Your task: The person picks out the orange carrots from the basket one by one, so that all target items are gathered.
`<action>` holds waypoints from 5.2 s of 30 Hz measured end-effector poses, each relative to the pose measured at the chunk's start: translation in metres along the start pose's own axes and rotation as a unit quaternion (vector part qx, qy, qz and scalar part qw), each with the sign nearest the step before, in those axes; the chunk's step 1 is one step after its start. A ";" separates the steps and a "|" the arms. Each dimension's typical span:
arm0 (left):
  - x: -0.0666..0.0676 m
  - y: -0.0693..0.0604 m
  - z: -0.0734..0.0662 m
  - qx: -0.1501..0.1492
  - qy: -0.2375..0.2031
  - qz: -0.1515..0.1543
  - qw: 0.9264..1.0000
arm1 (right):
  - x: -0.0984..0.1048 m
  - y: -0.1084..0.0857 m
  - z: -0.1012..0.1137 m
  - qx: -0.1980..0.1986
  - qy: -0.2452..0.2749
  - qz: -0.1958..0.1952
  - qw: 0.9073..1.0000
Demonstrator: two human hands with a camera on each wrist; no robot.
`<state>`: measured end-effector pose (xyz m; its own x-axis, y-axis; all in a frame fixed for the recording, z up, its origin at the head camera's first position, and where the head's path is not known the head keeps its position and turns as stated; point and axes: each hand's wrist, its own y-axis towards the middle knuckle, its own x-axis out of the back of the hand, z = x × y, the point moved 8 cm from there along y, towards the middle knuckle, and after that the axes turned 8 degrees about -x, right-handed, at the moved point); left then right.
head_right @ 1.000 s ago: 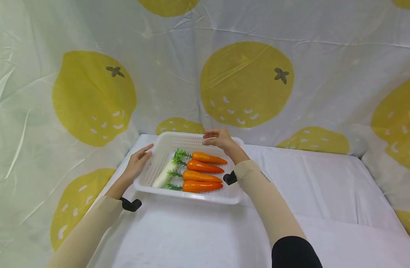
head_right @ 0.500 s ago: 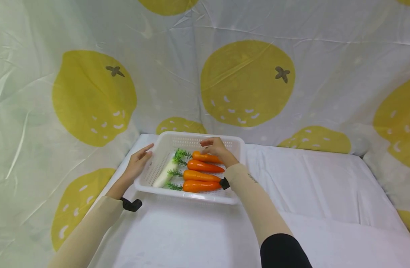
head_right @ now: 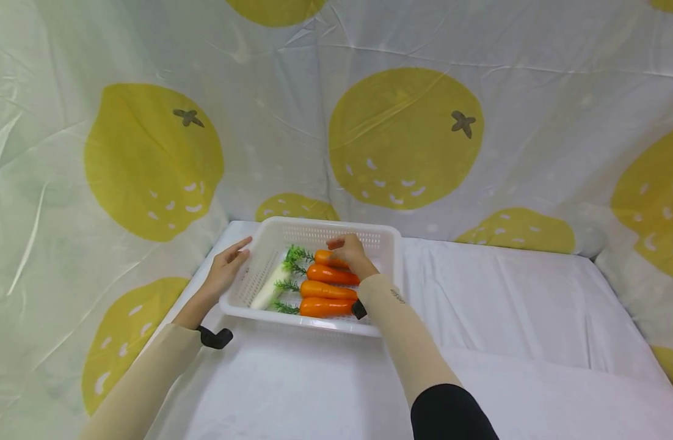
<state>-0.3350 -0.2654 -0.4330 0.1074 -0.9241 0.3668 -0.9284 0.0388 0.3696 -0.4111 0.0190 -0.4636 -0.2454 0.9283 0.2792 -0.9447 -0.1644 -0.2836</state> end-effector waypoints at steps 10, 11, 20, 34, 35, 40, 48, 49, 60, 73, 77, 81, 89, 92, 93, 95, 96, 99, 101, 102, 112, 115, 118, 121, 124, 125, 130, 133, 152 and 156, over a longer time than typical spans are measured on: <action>-0.001 0.002 0.005 0.040 0.019 0.003 0.999 | -0.004 0.002 -0.008 -0.014 -0.027 0.004 1.000; -0.001 0.002 0.005 0.044 0.019 0.004 0.999 | -0.004 0.003 -0.008 -0.016 -0.033 0.004 0.999; 0.000 0.001 0.006 0.049 0.017 0.005 0.999 | -0.008 0.002 -0.011 -0.023 -0.070 0.011 0.997; -0.002 -0.001 0.009 0.046 0.014 0.005 0.999 | -0.010 -0.002 -0.007 -0.002 -0.140 0.042 0.989; -0.001 -0.001 0.008 0.043 0.015 0.005 0.999 | -0.011 -0.002 -0.007 0.001 -0.145 0.040 0.989; -0.001 0.002 0.005 0.038 0.012 0.009 0.999 | -0.012 -0.001 -0.005 0.017 -0.155 0.045 0.987; -0.001 0.000 0.007 0.048 0.012 0.010 0.999 | -0.012 -0.005 0.006 0.022 -0.150 0.076 0.986; -0.001 0.000 0.007 0.049 0.010 0.009 0.999 | -0.011 -0.006 0.011 0.030 -0.148 0.080 0.985; -0.001 0.002 0.006 0.046 0.006 0.011 0.999 | 0.005 -0.023 0.060 0.074 -0.170 0.130 0.974; -0.001 0.004 0.009 0.064 -0.001 0.003 0.998 | 0.047 -0.060 0.081 0.093 -0.154 0.174 0.968; 0.000 0.001 0.010 0.071 -0.001 0.007 0.997 | 0.068 -0.070 0.079 0.099 -0.150 0.181 0.967; 0.001 -0.001 0.009 0.072 0.003 0.004 0.997 | 0.093 -0.076 0.075 0.117 -0.158 0.177 0.964; 0.003 -0.001 0.006 0.065 0.017 -0.003 0.998 | 0.139 -0.082 0.056 0.108 -0.181 0.155 0.965; 0.003 -0.001 0.005 0.072 0.012 -0.001 0.997 | 0.154 -0.085 0.050 0.103 -0.180 0.152 0.966; 0.003 -0.001 0.004 0.075 0.008 0.000 0.997 | 0.159 -0.086 0.047 0.103 -0.181 0.149 0.967; 0.003 -0.002 -0.003 0.080 0.001 0.006 0.997 | 0.169 -0.086 0.042 0.102 -0.182 0.145 0.967; 0.003 -0.002 -0.007 0.081 0.000 0.008 0.997 | 0.174 -0.086 0.039 0.098 -0.180 0.143 0.968; 0.003 -0.004 -0.020 0.086 0.000 0.014 0.996 | 0.187 -0.088 0.028 0.088 -0.182 0.136 0.970; 0.002 -0.007 -0.028 0.085 0.003 0.018 0.996 | 0.195 -0.090 0.021 0.084 -0.183 0.137 0.970; 0.002 -0.007 -0.028 0.087 0.002 0.018 0.996 | 0.199 -0.090 0.017 0.081 -0.182 0.137 0.970; 0.005 -0.007 -0.028 0.079 -0.004 0.012 0.997 | 0.239 -0.088 -0.030 0.055 -0.206 0.115 0.970; 0.006 -0.007 -0.028 0.076 -0.006 0.010 0.997 | 0.246 -0.087 -0.043 0.048 -0.213 0.111 0.970; 0.006 -0.006 -0.027 0.075 -0.008 0.010 0.997 | 0.251 -0.084 -0.057 0.037 -0.206 0.114 0.971; 0.006 -0.006 -0.026 0.074 -0.009 0.010 0.997 | 0.253 -0.082 -0.068 0.035 -0.194 0.125 0.972; 0.006 -0.005 -0.026 0.072 -0.009 0.011 0.997 | 0.252 -0.080 -0.077 0.036 -0.179 0.137 0.974; 0.006 -0.005 -0.026 0.072 -0.008 0.012 0.997 | 0.251 -0.079 -0.080 0.038 -0.178 0.139 0.973; 0.005 -0.005 -0.025 0.074 -0.005 0.014 0.997 | 0.248 -0.077 -0.095 0.032 -0.167 0.145 0.975; 0.004 -0.006 -0.025 0.079 -0.007 0.012 0.997 | 0.246 -0.075 -0.103 0.024 -0.154 0.152 0.976; 0.006 -0.008 -0.025 0.081 -0.007 0.013 0.997 | 0.243 -0.067 -0.120 0.016 -0.139 0.156 0.978; 0.006 -0.008 -0.026 0.075 -0.009 0.011 0.997 | 0.244 -0.068 -0.114 0.029 -0.158 0.138 0.977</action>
<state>-0.3180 -0.2614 -0.4115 0.0819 -0.9300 0.3582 -0.9735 0.0024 0.2288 -0.3823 0.2949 -0.4811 -0.5389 0.6984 0.4709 -0.8415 -0.4212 -0.3384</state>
